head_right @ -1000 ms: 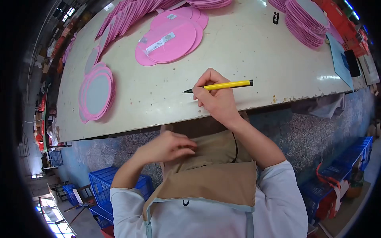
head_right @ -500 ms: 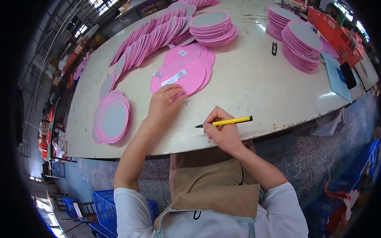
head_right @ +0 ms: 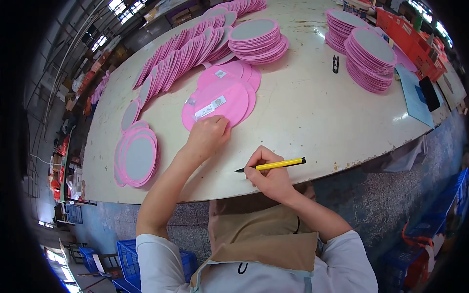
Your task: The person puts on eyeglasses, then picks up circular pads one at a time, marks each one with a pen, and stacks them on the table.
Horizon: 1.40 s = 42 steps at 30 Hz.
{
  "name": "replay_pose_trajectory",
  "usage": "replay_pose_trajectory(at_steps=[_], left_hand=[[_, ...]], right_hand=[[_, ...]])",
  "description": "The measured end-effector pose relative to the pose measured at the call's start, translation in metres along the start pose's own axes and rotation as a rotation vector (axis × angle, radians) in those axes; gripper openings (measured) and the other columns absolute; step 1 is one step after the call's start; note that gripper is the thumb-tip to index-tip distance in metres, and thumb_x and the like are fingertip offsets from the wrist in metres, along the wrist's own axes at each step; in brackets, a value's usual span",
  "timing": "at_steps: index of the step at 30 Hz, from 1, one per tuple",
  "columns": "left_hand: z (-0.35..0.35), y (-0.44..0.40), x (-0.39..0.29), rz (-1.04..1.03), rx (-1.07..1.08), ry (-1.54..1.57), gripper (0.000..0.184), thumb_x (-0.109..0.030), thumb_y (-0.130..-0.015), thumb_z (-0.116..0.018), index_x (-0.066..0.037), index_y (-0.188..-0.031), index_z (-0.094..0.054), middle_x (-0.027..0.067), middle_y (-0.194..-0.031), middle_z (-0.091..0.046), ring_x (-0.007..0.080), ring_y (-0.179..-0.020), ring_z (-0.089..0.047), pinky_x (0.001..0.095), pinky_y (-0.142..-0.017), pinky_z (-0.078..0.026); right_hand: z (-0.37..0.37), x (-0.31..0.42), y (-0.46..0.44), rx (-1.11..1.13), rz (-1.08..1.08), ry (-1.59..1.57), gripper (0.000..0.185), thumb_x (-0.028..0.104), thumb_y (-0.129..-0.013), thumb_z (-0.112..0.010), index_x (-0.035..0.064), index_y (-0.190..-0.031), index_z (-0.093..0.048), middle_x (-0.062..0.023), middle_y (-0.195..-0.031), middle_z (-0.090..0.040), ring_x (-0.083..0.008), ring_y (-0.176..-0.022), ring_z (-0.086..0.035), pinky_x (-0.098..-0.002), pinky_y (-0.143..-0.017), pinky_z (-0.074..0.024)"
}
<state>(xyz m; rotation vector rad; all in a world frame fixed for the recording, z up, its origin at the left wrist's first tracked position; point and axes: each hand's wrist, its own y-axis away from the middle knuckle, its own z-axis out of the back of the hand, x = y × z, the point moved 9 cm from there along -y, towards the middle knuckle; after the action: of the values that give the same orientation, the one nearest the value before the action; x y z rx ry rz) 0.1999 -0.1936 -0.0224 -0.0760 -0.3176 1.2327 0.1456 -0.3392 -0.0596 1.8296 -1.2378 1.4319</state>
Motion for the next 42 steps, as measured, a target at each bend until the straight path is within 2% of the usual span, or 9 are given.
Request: replay_pose_trajectory(at_steps=[3,12,18,22,24,25,27,32,42], left_hand=[[-0.011,-0.001,-0.007,-0.055,0.106,-0.169,0.017,-0.015,-0.077,-0.071,-0.004,-0.089,-0.065,0.0063,-0.097,-0.071,0.0205,-0.074,-0.068,0.0278,-0.064,-0.054],[0.078,0.053,0.005,-0.229,-0.638,-0.065,0.021,-0.004,-0.079,-0.067,-0.002,-0.100,-0.065,0.0086,-0.087,-0.068,0.0196,-0.067,-0.064,0.0303,-0.060,-0.054],[0.145,0.077,0.003,-0.162,-0.734,-0.032,0.029,-0.001,-0.079,-0.067,-0.002,-0.108,-0.066,0.0089,-0.097,-0.070,0.0163,-0.068,-0.063,0.0267,-0.059,-0.051],[0.156,0.079,0.036,0.285,-0.488,0.513,0.021,-0.002,-0.082,-0.066,-0.002,-0.103,-0.068,0.0079,-0.092,-0.071,0.0132,-0.066,-0.059,0.0226,-0.058,-0.047],[0.136,0.073,0.036,0.437,-0.268,0.786,0.013,-0.001,-0.084,-0.065,-0.001,-0.095,-0.070,0.0060,-0.079,-0.069,0.0109,-0.062,-0.054,0.0211,-0.057,-0.044],[0.125,0.073,0.036,0.462,-0.254,0.801,0.013,-0.001,-0.084,-0.065,-0.001,-0.095,-0.070,0.0060,-0.079,-0.069,0.0109,-0.062,-0.054,0.0211,-0.057,-0.044],[0.077,0.068,0.015,0.349,0.056,0.952,0.008,-0.002,-0.087,-0.065,0.002,-0.089,-0.071,0.0023,-0.071,-0.065,0.0073,-0.061,-0.053,0.0204,-0.055,-0.044],[0.001,0.085,-0.018,0.540,0.522,1.168,0.010,-0.004,-0.089,-0.065,0.003,-0.090,-0.072,0.0043,-0.073,-0.066,0.0071,-0.058,-0.054,0.0184,-0.053,-0.046],[-0.009,0.086,-0.018,0.551,0.549,1.424,0.014,-0.004,-0.088,-0.063,0.007,-0.088,-0.071,0.0067,-0.074,-0.066,0.0097,-0.059,-0.057,0.0197,-0.056,-0.052]], right_hand=[[0.001,0.003,0.001,-0.001,0.005,0.005,0.014,-0.007,-0.082,-0.058,0.0045,-0.086,-0.052,-0.0053,-0.071,-0.061,-0.0078,-0.050,-0.048,-0.0179,-0.049,-0.0401],[0.001,0.001,0.001,0.036,0.036,0.017,0.014,-0.007,-0.081,-0.059,0.0048,-0.086,-0.052,-0.0053,-0.071,-0.061,-0.0079,-0.052,-0.049,-0.0189,-0.049,-0.0407],[-0.001,0.002,0.002,0.043,0.059,0.017,0.014,-0.008,-0.081,-0.058,0.0046,-0.086,-0.052,-0.0057,-0.071,-0.061,-0.0088,-0.051,-0.048,-0.0187,-0.050,-0.0405],[-0.005,0.017,0.011,0.065,0.176,-0.131,0.013,-0.007,-0.080,-0.057,0.0046,-0.085,-0.053,-0.0058,-0.073,-0.061,-0.0097,-0.054,-0.048,-0.0195,-0.052,-0.0405],[-0.012,0.031,0.017,0.095,0.226,-0.063,0.013,-0.007,-0.080,-0.057,0.0047,-0.085,-0.053,-0.0056,-0.073,-0.061,-0.0098,-0.055,-0.048,-0.0198,-0.052,-0.0403],[-0.017,0.043,0.023,0.118,0.289,-0.002,0.013,-0.007,-0.079,-0.056,0.0047,-0.085,-0.054,-0.0055,-0.073,-0.061,-0.0099,-0.056,-0.048,-0.0200,-0.053,-0.0401],[-0.029,0.063,0.030,0.167,0.426,0.119,0.013,-0.006,-0.079,-0.056,0.0047,-0.084,-0.054,-0.0052,-0.074,-0.061,-0.0101,-0.057,-0.048,-0.0205,-0.054,-0.0397],[-0.025,0.021,0.004,0.037,0.076,0.380,0.010,-0.002,-0.078,-0.062,0.0050,-0.079,-0.055,-0.0007,-0.069,-0.056,-0.0074,-0.058,-0.043,-0.0198,-0.054,-0.0359],[-0.020,0.009,-0.004,0.013,0.061,0.476,0.014,-0.003,-0.076,-0.064,0.0046,-0.078,-0.053,-0.0004,-0.065,-0.053,-0.0085,-0.055,-0.042,-0.0210,-0.052,-0.0357]])
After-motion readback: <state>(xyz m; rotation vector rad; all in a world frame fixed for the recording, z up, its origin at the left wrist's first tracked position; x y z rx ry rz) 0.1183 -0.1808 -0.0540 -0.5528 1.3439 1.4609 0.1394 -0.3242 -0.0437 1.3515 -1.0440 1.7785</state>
